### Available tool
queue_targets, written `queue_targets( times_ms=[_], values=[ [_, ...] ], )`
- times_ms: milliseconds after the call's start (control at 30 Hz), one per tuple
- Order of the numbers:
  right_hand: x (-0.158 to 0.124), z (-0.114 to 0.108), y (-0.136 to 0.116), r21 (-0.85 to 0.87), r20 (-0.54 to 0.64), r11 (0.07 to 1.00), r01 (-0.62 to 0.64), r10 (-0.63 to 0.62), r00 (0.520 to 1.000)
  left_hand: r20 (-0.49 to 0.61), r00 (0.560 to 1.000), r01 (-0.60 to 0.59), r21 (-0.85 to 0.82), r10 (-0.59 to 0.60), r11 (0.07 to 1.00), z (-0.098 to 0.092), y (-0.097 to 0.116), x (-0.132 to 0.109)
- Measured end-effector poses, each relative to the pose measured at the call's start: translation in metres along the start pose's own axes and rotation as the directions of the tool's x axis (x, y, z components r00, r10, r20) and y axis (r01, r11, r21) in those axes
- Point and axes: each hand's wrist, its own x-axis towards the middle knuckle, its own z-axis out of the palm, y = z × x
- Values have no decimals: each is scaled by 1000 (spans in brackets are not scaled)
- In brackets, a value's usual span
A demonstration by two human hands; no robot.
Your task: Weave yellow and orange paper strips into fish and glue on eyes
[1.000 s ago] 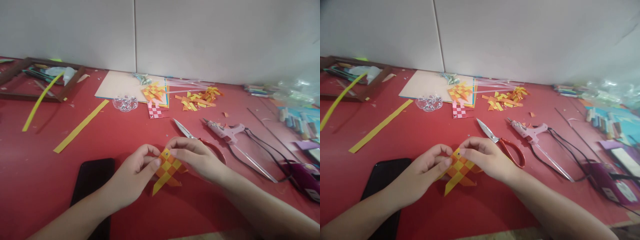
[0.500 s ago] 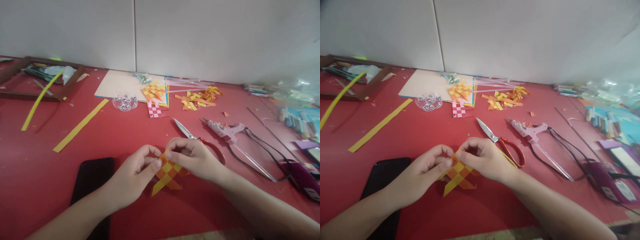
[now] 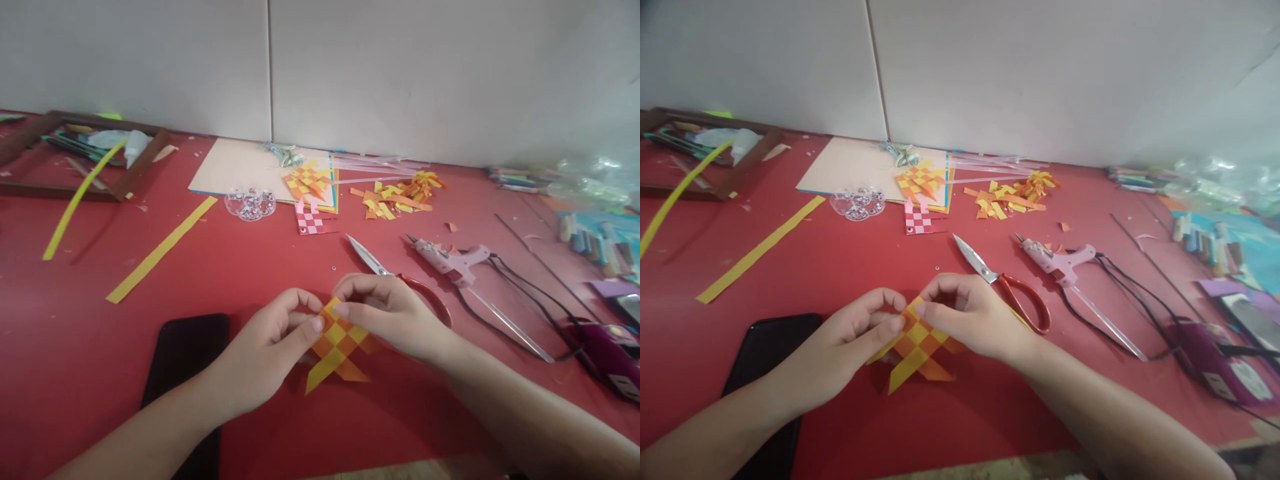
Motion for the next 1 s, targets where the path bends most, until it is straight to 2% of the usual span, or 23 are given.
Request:
queue_targets(
  times_ms=[200,400,1000],
  values=[
    [0,1,1,-17,-9,999,-31,31,999,20,1000,-6,81,4,997,-2,-1,0],
    [0,3,-1,-57,-20,998,-24,23,1000,-6,1000,-2,176,3,984,-3,-3,0],
    [-1,3,2,-93,-30,993,-75,73,997,-16,1000,18,209,-15,978,-4,-4,-1]
  ],
)
